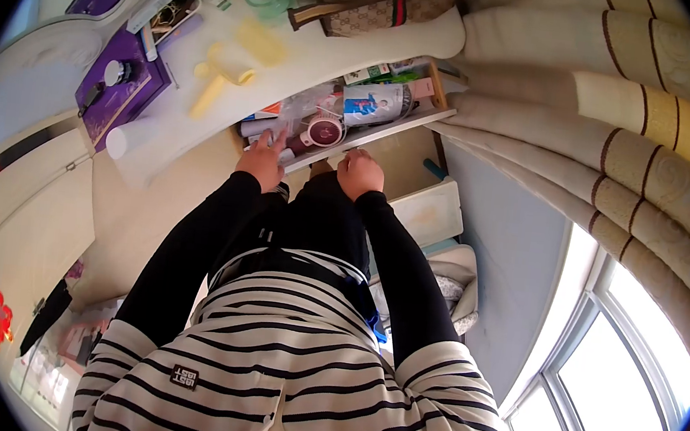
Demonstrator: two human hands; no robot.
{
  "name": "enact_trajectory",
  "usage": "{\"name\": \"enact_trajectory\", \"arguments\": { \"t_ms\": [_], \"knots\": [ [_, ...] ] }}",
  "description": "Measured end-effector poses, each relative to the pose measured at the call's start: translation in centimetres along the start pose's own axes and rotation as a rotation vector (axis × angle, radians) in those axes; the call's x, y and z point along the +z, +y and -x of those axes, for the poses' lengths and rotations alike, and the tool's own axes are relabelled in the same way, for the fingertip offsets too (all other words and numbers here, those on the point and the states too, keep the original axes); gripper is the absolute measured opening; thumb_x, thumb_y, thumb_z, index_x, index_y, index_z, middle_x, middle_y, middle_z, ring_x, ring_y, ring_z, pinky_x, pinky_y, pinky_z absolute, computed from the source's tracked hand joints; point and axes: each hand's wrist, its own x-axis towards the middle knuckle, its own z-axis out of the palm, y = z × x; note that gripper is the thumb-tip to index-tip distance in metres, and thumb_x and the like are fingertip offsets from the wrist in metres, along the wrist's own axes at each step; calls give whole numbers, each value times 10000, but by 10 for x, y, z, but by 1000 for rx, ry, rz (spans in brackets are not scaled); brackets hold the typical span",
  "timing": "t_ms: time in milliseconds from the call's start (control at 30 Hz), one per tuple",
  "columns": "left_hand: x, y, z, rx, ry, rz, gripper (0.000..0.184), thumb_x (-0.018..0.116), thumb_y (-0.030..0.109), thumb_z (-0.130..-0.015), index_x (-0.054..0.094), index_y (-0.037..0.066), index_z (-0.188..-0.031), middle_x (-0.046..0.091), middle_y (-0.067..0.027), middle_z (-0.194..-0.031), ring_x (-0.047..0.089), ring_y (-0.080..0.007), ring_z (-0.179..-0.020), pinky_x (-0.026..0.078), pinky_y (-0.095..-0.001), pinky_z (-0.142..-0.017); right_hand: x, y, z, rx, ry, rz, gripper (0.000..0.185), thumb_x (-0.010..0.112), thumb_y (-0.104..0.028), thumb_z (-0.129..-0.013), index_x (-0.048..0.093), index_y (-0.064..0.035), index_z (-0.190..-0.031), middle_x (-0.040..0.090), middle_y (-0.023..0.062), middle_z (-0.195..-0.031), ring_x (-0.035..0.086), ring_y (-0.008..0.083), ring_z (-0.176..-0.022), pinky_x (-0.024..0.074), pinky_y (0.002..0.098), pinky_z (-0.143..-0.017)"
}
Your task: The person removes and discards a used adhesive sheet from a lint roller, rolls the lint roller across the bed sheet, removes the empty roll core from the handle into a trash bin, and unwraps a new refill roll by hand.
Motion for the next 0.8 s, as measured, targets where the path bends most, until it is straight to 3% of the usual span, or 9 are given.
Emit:
{"name": "enact_trajectory", "arguments": {
  "t_ms": [67,167,233,267,367,400,533,667,800],
  "knots": [
    [-4,1,-14,-79,-63,38,841,687,246,-866,312,138,-1610,403,-243,-1539,547,-431,-1289,512,-513,-1030,-14,-9,2,33,66,-21,217,641,-230,-882,697,-24,-924,708,184,-976,681,402,-912,550,498,-798],
    [10,-13,-31,-130,-65,5,829,677,263,-869,325,30,-1583,440,-210,-1501,533,-416,-1289,501,-485,-1048,-27,-14,0,5,125,20,170,630,-183,-876,691,-38,-941,705,168,-1030,689,367,-917,563,468,-755],
    [5,-17,-32,-157,-79,0,828,675,265,-867,332,-12,-1568,455,-197,-1481,533,-409,-1277,498,-472,-1053,-33,-14,-6,-108,222,9,172,641,-155,-860,681,-44,-984,694,162,-1071,674,371,-967,561,464,-802],
    [9,-21,-31,-139,-19,-25,746,658,251,-872,411,-56,-1505,477,-171,-1461,544,-394,-1252,505,-460,-1045,-35,-16,-11,-169,265,-3,183,646,-142,-851,677,-47,-1005,688,160,-1092,667,372,-991,560,462,-825],
    [10,-29,-28,-162,-9,-74,618,627,239,-885,521,-59,-1417,488,-158,-1460,545,-382,-1259,504,-460,-1045,-42,-22,-31,-413,306,55,278,656,-121,-827,659,-55,-1097,655,151,-1193,619,380,-1109,530,472,-933],
    [11,-31,-28,-155,-43,-118,634,650,283,-888,538,-71,-1402,446,-153,-1551,544,-380,-1271,509,-448,-1044,-42,-22,-37,-416,189,104,418,661,-122,-813,638,-63,-1227,596,151,-1337,555,381,-1248,470,496,-1046],
    [25,-27,-21,-53,49,-107,606,626,261,-911,536,-80,-1403,435,-172,-1577,544,-382,-1261,507,-451,-1044,-47,-51,-52,-621,-18,213,627,638,-105,-822,558,-92,-1443,473,147,-1529,442,380,-1419,405,522,-1134],
    [25,-5,-10,-22,9,8,530,586,283,-962,560,-44,-1378,472,-178,-1531,557,-377,-1281,509,-480,-1028,-36,-70,-63,-741,-121,332,667,638,-170,-819,530,-81,-1470,443,155,-1576,378,369,-1479,328,512,-1207],
    [36,1,0,-4,24,55,523,570,324,-976,563,-9,-1379,472,-170,-1519,567,-359,-1276,513,-503,-1002,-14,-61,-72,-683,-160,424,654,651,-212,-807,544,-43,-1430,502,180,-1507,452,372,-1409,351,516,-1181]
  ]
}}
